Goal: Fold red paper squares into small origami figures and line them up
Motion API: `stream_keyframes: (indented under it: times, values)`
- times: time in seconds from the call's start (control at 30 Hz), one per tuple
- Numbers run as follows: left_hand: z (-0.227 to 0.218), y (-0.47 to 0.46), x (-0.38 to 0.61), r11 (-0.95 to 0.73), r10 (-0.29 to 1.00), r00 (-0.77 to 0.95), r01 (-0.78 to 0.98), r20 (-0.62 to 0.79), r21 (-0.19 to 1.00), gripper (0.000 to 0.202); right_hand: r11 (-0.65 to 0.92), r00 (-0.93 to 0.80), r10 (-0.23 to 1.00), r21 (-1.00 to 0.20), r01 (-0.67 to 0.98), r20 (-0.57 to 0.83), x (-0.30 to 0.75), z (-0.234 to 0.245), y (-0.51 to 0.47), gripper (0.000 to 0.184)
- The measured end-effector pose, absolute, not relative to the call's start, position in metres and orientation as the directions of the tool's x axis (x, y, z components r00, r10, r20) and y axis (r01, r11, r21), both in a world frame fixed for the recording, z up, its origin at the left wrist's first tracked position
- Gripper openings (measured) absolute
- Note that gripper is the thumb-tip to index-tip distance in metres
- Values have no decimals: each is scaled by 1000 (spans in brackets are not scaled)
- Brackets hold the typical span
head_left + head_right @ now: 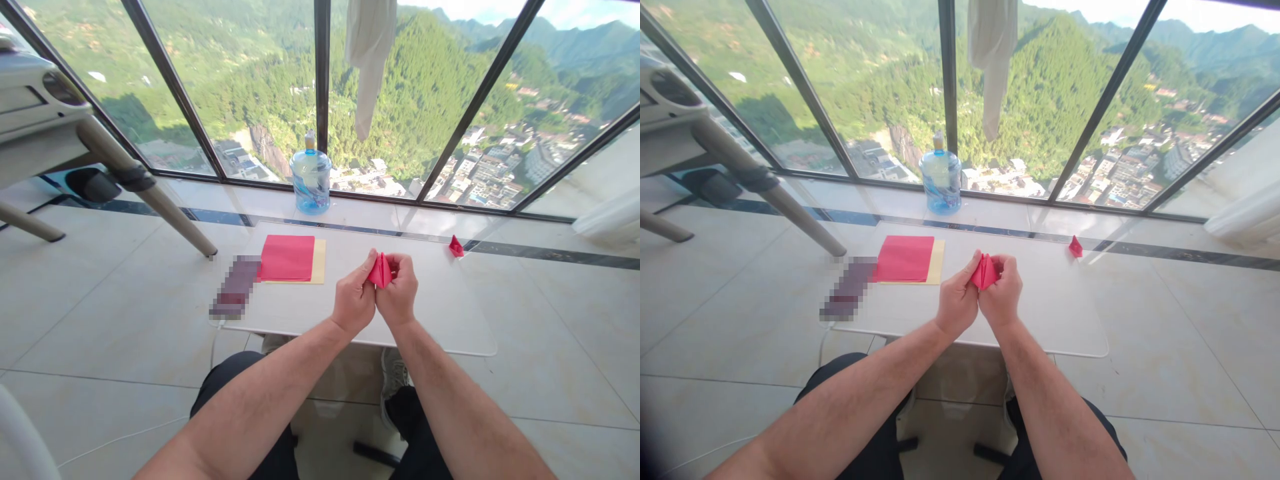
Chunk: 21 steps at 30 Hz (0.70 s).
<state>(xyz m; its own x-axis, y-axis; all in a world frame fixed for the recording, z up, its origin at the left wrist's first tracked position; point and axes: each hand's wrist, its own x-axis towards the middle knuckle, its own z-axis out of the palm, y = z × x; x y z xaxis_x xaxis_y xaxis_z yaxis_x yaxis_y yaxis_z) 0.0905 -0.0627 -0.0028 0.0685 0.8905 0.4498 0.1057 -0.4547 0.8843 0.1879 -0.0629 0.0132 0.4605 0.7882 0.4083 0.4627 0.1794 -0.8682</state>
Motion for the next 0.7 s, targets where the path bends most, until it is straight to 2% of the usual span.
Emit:
stream_keyframes:
  times: [0.23,0.37,0.47,0.6,0.7]
  values:
    - [-3,-64,89,-375,926,81,55,370,926,53,167,469,784,-866,472,407,187,12,-64,17]
    - [0,-62,85,-217,968,98,-137,232,966,54,183,458,778,-853,489,430,188,9,-63,14]
    - [8,-57,82,-69,990,93,-305,102,950,50,227,418,772,-822,522,479,187,6,-62,9]
    - [17,-49,77,49,983,181,-326,11,944,33,269,353,773,-777,570,527,191,4,-61,8]
    - [17,-43,71,77,980,199,-333,-10,940,27,310,242,848,-811,496,472,201,5,-58,19]
